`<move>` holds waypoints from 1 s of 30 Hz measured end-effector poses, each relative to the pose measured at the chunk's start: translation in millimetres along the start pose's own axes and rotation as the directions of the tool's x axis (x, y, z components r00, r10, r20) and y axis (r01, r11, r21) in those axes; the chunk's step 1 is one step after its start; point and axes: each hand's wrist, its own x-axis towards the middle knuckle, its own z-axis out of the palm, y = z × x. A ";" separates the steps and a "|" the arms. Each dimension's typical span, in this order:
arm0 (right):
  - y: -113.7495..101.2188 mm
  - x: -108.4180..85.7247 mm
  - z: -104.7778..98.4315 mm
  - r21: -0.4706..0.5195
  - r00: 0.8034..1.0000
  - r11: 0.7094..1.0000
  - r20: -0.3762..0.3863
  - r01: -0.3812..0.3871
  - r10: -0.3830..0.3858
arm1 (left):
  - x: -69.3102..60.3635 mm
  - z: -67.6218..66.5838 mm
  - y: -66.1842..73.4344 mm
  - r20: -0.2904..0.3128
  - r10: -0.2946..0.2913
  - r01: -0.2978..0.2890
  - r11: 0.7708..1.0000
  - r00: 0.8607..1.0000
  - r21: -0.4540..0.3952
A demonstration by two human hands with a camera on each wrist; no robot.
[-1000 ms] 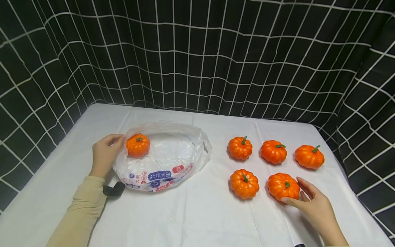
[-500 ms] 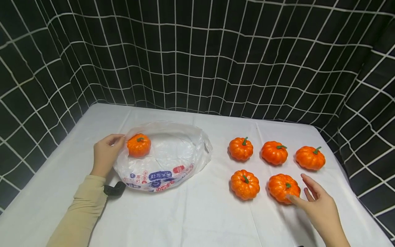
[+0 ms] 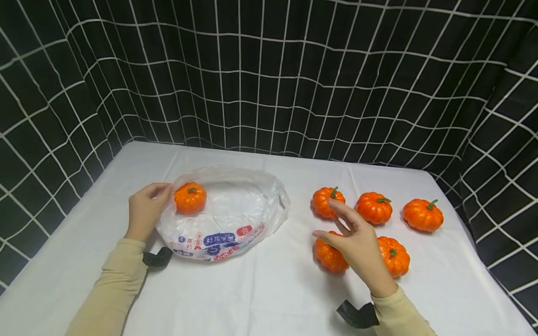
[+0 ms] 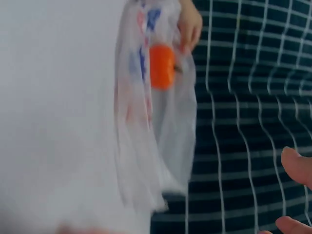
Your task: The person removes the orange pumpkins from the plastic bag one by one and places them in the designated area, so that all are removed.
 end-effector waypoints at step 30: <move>-28.1 81.4 182.7 0.072 0.943 0.996 0.322 0.059 -0.080 | 3.7 -0.2 -2.5 -0.001 -0.006 0.006 1.000 1.000 -0.010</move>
